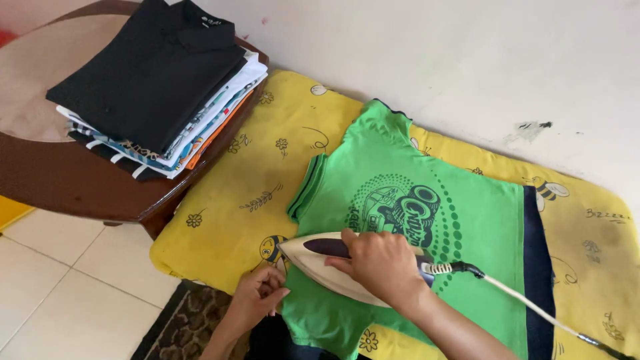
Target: The person irons a green t-shirt on a yellow ironing board, smoothing the fabric with their hands and using an electric iron. They flip the shirt to iron the back and then fold it neatly.
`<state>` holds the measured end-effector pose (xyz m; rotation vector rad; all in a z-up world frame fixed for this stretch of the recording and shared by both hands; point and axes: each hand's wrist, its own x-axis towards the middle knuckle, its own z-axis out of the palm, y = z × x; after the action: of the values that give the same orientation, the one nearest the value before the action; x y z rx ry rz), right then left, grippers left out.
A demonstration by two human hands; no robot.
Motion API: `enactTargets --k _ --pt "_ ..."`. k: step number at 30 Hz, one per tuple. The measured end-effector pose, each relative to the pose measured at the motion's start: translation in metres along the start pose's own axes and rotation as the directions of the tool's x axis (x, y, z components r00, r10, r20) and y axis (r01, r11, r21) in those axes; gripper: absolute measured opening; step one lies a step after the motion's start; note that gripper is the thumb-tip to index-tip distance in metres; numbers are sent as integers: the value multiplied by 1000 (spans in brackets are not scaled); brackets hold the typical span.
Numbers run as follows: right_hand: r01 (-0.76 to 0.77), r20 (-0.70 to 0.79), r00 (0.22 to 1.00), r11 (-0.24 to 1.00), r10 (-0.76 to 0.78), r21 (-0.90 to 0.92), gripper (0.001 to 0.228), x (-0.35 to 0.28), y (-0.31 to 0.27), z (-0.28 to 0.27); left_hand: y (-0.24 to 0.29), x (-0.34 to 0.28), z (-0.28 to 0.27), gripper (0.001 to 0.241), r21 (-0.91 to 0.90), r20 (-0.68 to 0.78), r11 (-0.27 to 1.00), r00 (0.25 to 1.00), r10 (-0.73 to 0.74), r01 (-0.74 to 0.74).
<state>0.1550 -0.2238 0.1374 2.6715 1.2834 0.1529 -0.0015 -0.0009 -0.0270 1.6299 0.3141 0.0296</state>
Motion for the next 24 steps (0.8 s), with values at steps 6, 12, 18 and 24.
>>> enactTargets --k 6,12,18,24 --pt "-117 311 947 988 81 101 62 -15 19 -24 -15 0 0 12 0 -13 999 999 -52 52" --pt "-439 502 783 898 368 26 48 -69 62 -21 10 -2 -2 7 85 13 975 978 -209 207" --pt "-627 403 689 775 602 -84 47 -47 82 -10 9 -1 -4 7 83 24 973 976 -218 216" --pt "-586 238 785 810 572 -14 47 78 116 15 -29 7 -3 8 62 -1 997 999 -54 54"
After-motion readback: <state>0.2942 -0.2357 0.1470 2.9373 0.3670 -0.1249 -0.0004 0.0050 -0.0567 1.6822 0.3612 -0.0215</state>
